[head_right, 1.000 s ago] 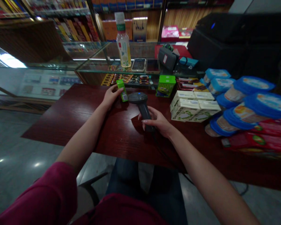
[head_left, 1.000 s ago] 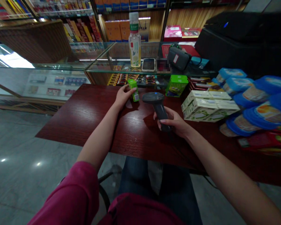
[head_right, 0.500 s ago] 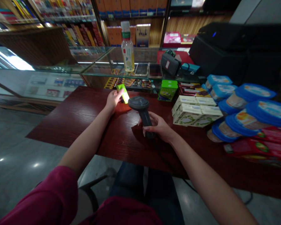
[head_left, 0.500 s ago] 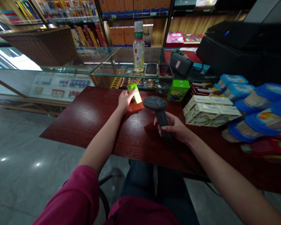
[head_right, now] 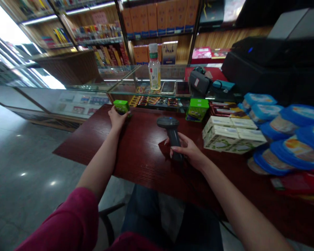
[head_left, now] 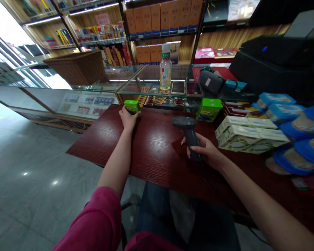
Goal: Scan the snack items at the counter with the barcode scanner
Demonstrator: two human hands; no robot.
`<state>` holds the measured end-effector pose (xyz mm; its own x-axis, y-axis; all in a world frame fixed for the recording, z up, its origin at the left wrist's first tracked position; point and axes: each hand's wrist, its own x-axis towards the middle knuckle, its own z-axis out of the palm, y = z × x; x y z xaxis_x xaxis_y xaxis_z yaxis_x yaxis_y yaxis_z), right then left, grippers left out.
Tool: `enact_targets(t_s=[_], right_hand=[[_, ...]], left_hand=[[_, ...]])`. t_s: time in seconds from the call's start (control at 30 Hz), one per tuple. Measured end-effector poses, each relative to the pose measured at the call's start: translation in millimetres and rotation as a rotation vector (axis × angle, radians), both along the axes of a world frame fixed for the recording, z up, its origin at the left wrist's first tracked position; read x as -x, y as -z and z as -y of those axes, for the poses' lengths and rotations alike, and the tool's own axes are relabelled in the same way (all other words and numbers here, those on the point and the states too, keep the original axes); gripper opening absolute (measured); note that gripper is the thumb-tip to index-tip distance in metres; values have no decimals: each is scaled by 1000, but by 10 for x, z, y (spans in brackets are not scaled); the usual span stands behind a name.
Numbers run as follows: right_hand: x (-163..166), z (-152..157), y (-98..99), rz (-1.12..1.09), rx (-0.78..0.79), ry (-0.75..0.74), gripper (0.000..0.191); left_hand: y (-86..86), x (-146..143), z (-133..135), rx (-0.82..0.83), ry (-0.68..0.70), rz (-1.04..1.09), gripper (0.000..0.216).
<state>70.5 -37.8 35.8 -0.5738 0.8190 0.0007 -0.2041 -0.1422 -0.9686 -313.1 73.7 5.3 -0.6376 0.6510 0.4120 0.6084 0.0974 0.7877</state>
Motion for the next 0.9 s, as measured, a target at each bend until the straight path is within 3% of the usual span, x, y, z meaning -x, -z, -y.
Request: enact_targets(t_s=[0.27, 0.47, 0.6, 0.83, 0.9], right_hand=[[-5, -17, 60, 9, 24, -3, 49], [-9, -42, 57, 24, 47, 6, 48], [-14, -45, 25, 56, 39, -4, 48], [-34, -57, 57, 62, 40, -7, 46], [-35, -60, 77, 42, 32, -4, 45]], left_hand=[[-50, 50, -87, 110, -34, 9, 69], [-95, 125, -250, 201, 55, -90, 51], [-89, 154, -341, 209, 83, -113, 64], [-51, 190, -461, 191, 6, -57, 59], [-35, 210, -463, 157, 61, -58, 66]])
